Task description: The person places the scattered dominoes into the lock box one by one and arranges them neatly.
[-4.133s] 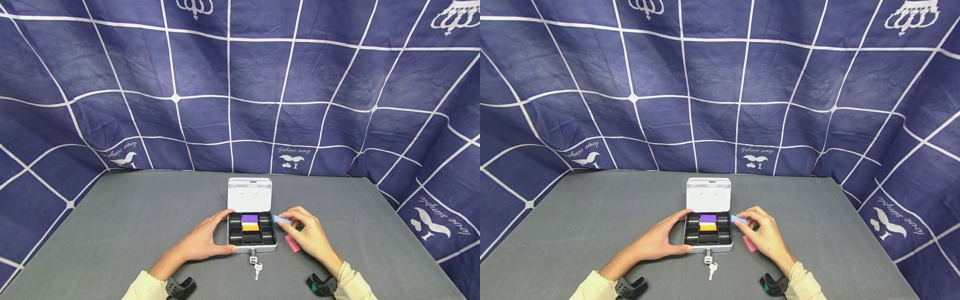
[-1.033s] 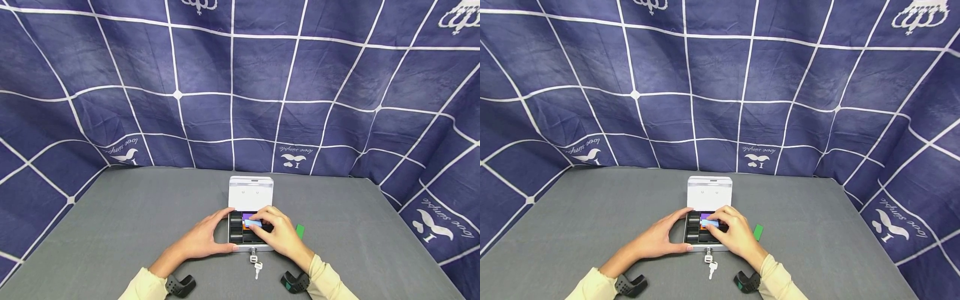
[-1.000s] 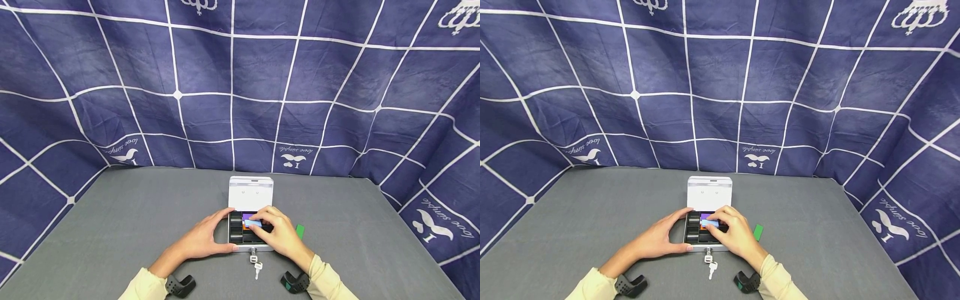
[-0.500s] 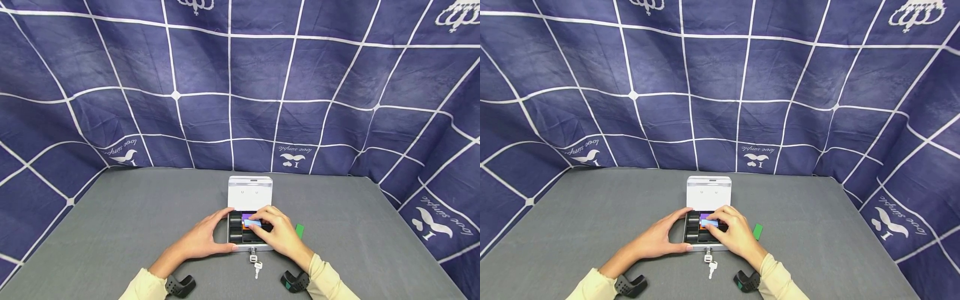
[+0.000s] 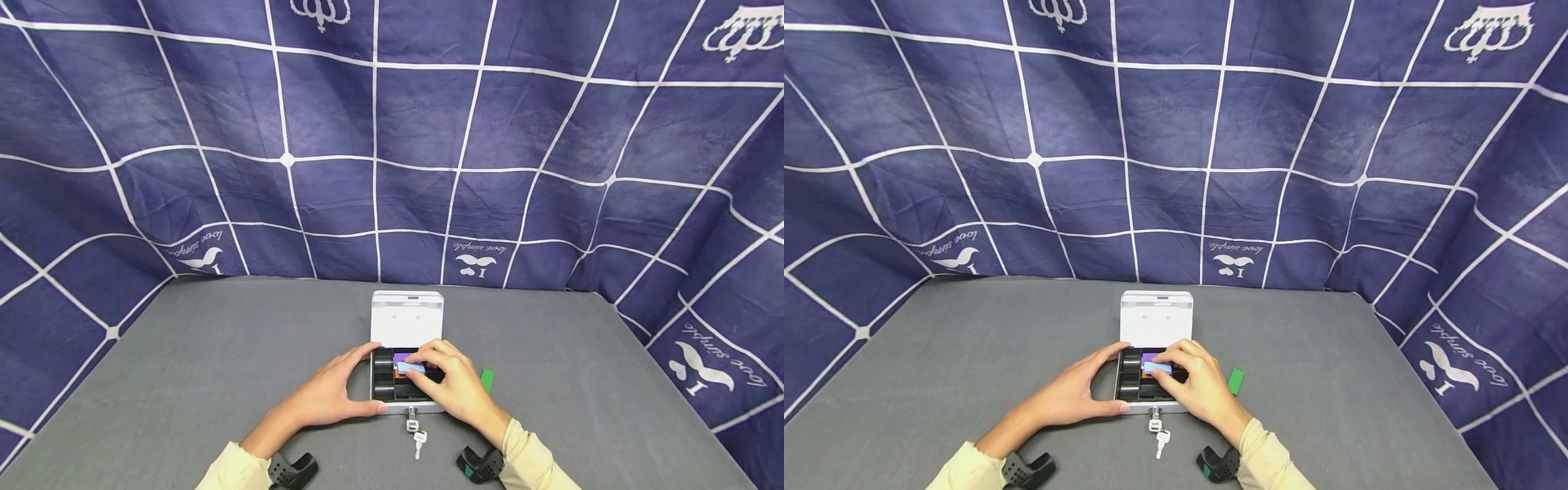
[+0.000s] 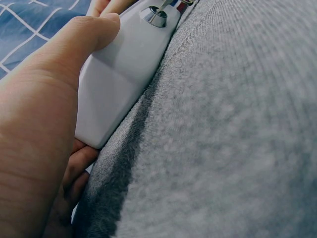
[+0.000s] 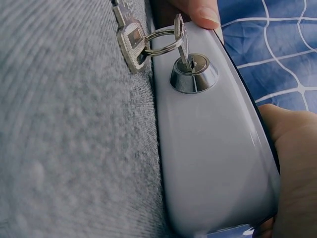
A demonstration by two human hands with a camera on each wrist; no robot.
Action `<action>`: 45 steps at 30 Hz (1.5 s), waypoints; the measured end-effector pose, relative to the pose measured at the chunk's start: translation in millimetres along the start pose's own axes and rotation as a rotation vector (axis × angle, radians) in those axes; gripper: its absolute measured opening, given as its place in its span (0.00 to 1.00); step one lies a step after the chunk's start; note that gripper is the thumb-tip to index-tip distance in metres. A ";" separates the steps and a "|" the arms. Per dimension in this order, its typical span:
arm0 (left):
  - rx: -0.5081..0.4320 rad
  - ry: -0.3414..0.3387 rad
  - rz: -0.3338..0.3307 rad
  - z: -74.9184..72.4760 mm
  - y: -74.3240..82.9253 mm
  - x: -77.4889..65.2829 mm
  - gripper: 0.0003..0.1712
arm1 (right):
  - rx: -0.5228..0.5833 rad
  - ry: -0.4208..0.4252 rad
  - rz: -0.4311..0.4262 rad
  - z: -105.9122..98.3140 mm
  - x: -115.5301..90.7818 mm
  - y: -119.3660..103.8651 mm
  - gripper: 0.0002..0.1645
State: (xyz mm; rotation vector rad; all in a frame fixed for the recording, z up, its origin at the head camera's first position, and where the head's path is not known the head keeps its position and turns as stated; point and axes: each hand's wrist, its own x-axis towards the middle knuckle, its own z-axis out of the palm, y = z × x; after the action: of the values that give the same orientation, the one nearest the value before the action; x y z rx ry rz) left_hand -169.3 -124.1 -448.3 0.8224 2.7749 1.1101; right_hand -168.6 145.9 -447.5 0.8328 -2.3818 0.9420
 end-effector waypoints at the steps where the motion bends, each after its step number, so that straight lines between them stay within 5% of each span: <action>1: 0.000 -0.001 0.002 0.2 -0.1 0.1 0.57 | 0.001 0.001 0.000 0.1 -0.4 0.1 0.12; 45: 0.013 0.009 0.018 -0.9 0.5 1.1 0.57 | 0.038 -0.019 -0.055 -3.8 -0.8 2.6 0.12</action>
State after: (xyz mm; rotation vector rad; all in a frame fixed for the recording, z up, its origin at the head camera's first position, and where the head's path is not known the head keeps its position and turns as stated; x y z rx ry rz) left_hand -170.2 -123.8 -447.2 0.8479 2.7905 1.1029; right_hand -169.0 150.4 -446.6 0.9210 -2.3513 0.9638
